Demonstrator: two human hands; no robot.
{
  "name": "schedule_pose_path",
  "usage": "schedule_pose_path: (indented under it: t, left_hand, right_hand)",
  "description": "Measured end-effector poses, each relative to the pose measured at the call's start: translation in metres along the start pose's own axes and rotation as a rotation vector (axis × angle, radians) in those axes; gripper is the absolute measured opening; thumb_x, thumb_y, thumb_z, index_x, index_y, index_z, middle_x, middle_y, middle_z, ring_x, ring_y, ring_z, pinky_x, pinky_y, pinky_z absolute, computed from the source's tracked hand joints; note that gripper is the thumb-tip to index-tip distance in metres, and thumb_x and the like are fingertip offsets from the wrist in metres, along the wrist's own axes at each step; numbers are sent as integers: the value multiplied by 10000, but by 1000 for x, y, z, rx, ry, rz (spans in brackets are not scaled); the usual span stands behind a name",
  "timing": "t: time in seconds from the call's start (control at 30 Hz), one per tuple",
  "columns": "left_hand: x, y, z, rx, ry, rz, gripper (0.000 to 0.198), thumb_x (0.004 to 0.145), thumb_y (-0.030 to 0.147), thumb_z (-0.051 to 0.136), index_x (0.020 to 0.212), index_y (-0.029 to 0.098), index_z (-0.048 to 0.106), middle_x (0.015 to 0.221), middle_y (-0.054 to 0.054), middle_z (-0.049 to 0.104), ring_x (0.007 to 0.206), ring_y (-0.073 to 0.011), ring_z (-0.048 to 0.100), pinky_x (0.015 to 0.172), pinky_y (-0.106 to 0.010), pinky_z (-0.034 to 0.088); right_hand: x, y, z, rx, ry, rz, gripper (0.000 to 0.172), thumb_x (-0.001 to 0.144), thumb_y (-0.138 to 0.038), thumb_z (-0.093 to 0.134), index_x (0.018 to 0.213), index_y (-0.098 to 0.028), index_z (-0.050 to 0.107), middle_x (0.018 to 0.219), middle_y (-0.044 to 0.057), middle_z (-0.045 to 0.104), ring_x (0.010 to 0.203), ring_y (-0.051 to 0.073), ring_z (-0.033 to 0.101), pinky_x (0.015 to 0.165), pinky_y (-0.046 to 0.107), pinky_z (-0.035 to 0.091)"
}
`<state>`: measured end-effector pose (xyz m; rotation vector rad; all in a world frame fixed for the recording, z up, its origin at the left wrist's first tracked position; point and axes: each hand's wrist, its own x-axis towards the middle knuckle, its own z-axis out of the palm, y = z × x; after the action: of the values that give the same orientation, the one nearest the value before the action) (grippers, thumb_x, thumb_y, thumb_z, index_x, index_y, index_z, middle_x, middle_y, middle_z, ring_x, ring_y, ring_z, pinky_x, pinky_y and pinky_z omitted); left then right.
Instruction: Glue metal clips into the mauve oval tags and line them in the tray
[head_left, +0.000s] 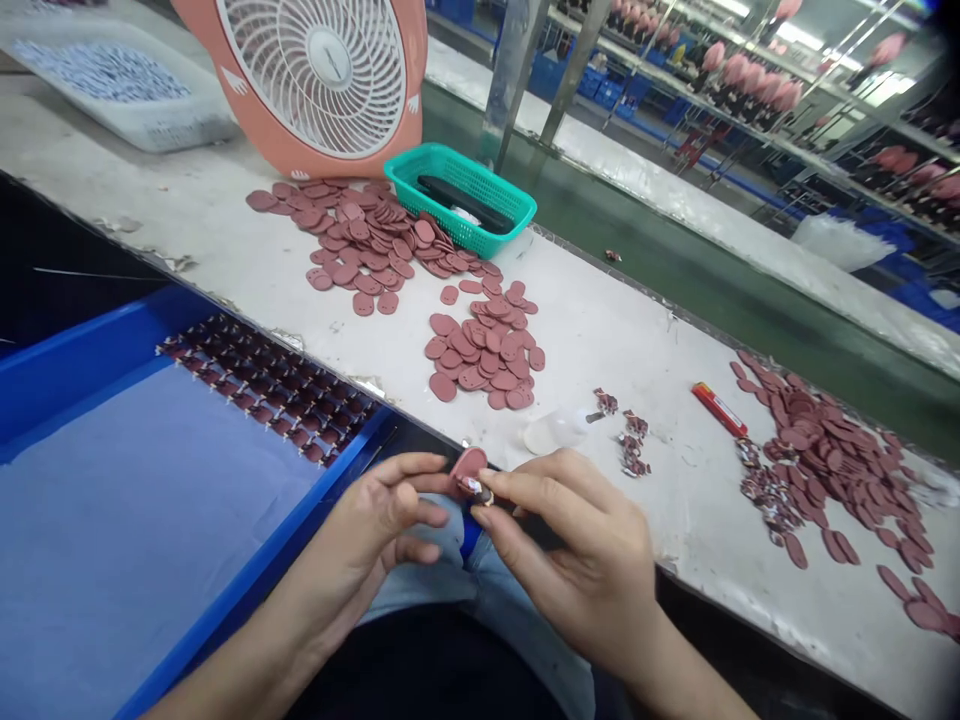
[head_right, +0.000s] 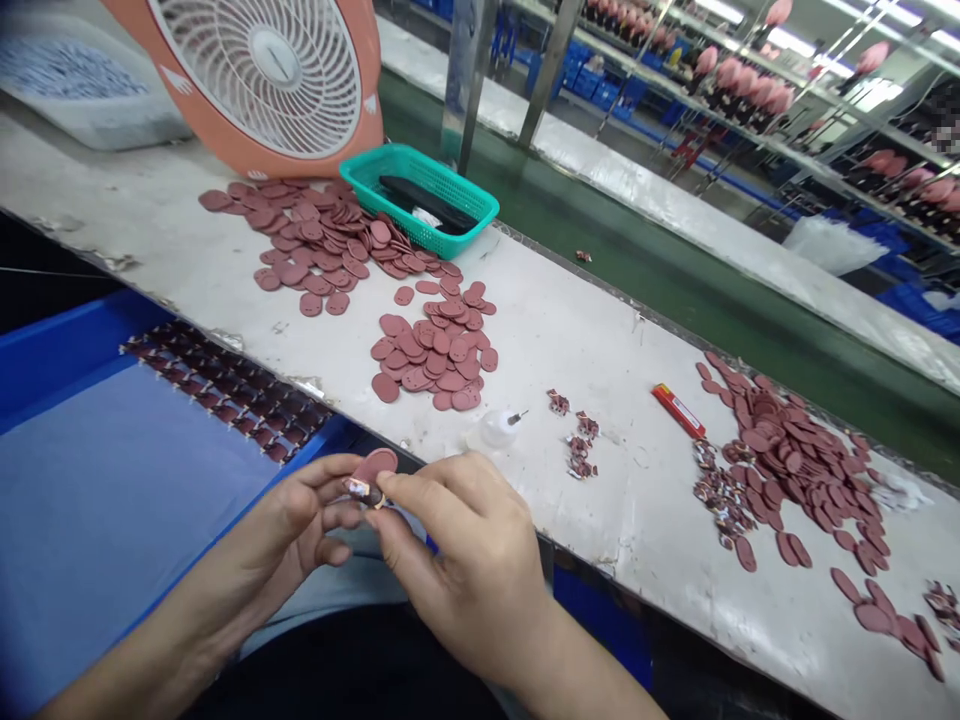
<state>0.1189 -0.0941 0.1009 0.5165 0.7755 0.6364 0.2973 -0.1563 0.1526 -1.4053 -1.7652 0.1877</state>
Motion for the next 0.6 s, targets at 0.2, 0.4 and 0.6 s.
schedule_pose_path:
  t: [0.2, 0.4, 0.6]
  left_hand:
    - [0, 6, 0, 224, 206, 318, 336, 531, 325, 996, 736, 214, 753, 643, 20, 666, 546, -110, 566, 465, -169, 506]
    - [6, 15, -13, 291, 324, 360, 267, 661, 393, 914, 720, 209, 729, 721, 3, 663, 571, -117, 533, 449, -186, 487]
    - [11, 30, -38, 277, 487, 359, 343, 690, 465, 861, 824, 192, 702, 765, -25, 687, 633, -179, 652, 443, -234, 521]
  right_hand:
    - [4, 3, 41, -275, 105, -231, 197, 918, -80, 668, 1115, -74, 667, 808, 98, 723, 694, 188, 615, 601, 321, 536]
    - [17, 6, 72, -217, 56, -242, 192, 942, -74, 620, 1128, -65, 667, 788, 87, 700, 679, 191, 577, 593, 322, 508]
    - [25, -10, 95, -208, 91, -310, 136, 920, -97, 644, 1049, -86, 686, 684, 48, 688, 552, 163, 563, 500, 312, 481]
